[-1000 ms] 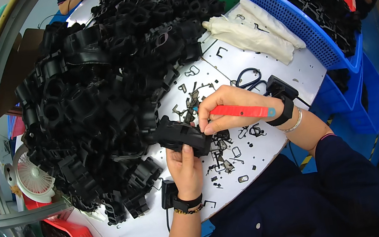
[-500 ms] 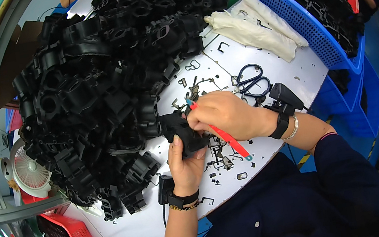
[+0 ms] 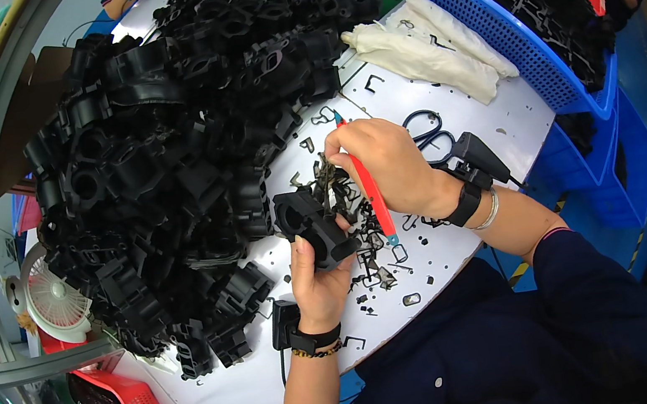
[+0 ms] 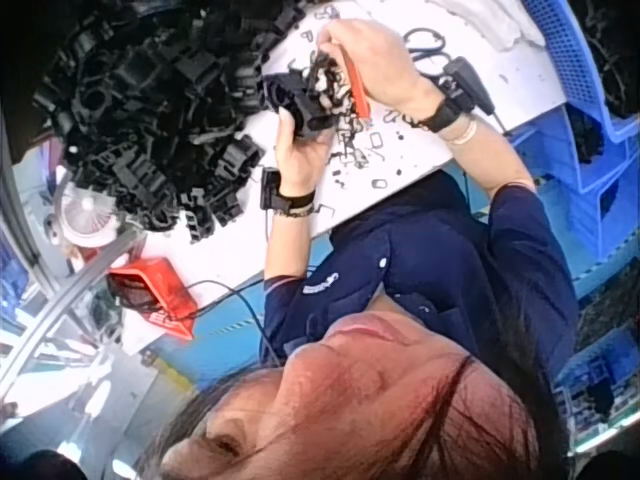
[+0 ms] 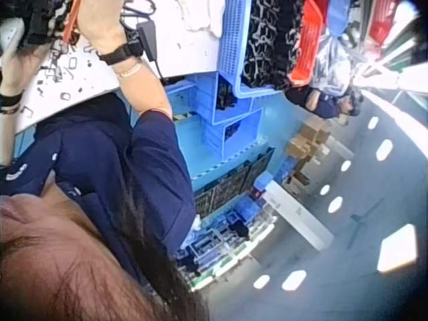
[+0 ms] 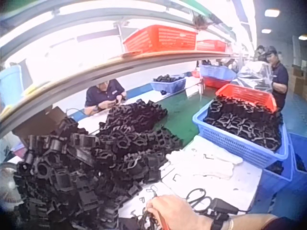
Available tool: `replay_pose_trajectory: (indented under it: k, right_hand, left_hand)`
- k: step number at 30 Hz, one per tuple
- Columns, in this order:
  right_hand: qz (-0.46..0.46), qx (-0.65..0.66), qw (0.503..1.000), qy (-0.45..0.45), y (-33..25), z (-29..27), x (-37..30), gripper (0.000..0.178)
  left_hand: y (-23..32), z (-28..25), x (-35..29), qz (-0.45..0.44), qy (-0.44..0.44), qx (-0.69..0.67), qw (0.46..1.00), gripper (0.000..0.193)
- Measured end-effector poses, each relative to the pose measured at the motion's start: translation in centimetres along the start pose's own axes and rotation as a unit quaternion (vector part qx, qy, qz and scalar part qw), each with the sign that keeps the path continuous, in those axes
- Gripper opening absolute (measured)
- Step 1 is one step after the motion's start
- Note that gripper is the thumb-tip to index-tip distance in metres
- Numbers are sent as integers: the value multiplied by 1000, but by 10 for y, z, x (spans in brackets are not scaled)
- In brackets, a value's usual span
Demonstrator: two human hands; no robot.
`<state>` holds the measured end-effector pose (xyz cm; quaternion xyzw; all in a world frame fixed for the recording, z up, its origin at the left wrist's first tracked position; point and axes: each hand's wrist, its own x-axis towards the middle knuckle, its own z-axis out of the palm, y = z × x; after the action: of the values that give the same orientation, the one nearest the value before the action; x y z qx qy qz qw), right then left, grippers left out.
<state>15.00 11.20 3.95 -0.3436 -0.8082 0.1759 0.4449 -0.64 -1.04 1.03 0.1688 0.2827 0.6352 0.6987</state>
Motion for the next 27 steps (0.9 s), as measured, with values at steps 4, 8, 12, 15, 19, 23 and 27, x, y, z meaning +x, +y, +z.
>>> replay_pose_trajectory:
  k: [4,8,12,15,19,23,27]
  right_hand:
    - [36,-77,993,77,23,-4,6,6]
    - [78,-50,990,110,33,-16,15,16]
    - [170,172,960,-141,5,-18,7,30]
    - [113,284,918,-251,-3,-20,6,16]
    - [45,340,913,-219,-10,-15,-2,21]
    - [-55,254,949,-180,-12,-16,0,22]
    - [-106,209,957,-168,-7,-15,0,24]
  left_hand:
    - [1,0,-5,19,-67,25,997,53]
    - [-2,-2,-4,48,-42,-7,998,53]
    - [1,-1,-2,43,-11,-2,999,46]
    - [2,-4,-4,45,-7,33,998,47]
    - [1,5,-4,65,10,91,994,57]
    - [4,9,-3,54,5,109,993,79]
    - [3,10,-5,46,24,124,991,80]
